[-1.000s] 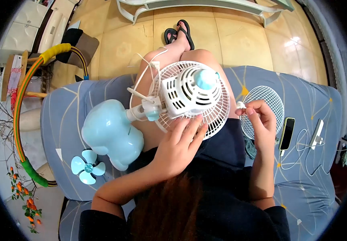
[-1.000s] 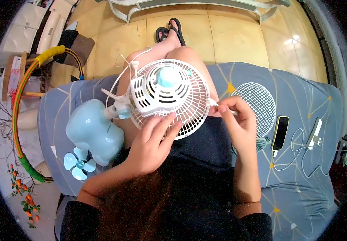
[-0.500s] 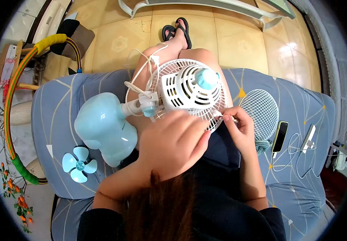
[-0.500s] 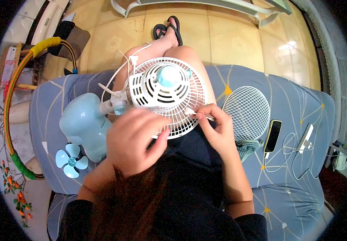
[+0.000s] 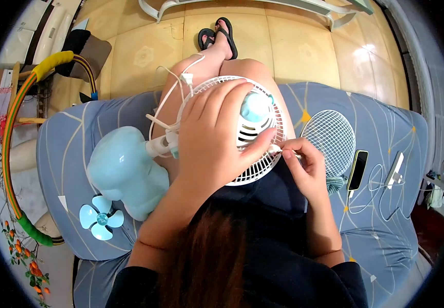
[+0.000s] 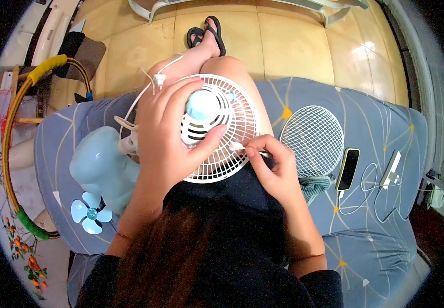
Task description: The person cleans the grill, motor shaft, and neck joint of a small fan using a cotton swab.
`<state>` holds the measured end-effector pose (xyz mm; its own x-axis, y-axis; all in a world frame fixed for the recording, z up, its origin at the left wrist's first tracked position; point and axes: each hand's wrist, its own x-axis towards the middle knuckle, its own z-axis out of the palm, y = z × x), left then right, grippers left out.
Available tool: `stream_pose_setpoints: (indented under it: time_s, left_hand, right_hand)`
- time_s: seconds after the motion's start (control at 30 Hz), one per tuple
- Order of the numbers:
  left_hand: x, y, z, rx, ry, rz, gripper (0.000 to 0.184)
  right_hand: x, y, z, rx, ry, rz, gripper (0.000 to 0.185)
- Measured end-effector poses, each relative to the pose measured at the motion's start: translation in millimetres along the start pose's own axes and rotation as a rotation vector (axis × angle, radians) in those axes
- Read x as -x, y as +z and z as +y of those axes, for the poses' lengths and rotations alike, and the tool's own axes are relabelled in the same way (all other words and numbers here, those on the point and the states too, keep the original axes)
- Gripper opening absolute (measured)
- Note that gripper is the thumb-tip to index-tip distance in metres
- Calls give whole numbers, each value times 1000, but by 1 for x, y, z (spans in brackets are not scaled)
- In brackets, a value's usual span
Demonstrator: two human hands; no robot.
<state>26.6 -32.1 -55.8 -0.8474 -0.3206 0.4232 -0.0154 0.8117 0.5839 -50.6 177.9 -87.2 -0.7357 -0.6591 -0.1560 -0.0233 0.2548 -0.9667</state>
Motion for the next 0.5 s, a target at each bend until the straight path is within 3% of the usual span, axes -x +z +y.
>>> stream_pose_setpoints:
  time_s: [0.13, 0.5]
  left_hand:
    - [-1, 0, -8, 13, 49, 22, 52]
    - [0, -3, -13, 83, 91, -1, 44]
  right_hand:
    - [-6, 2, -15, -181, -8, 71, 5]
    - [-46, 9, -42, 1, -122, 149, 4]
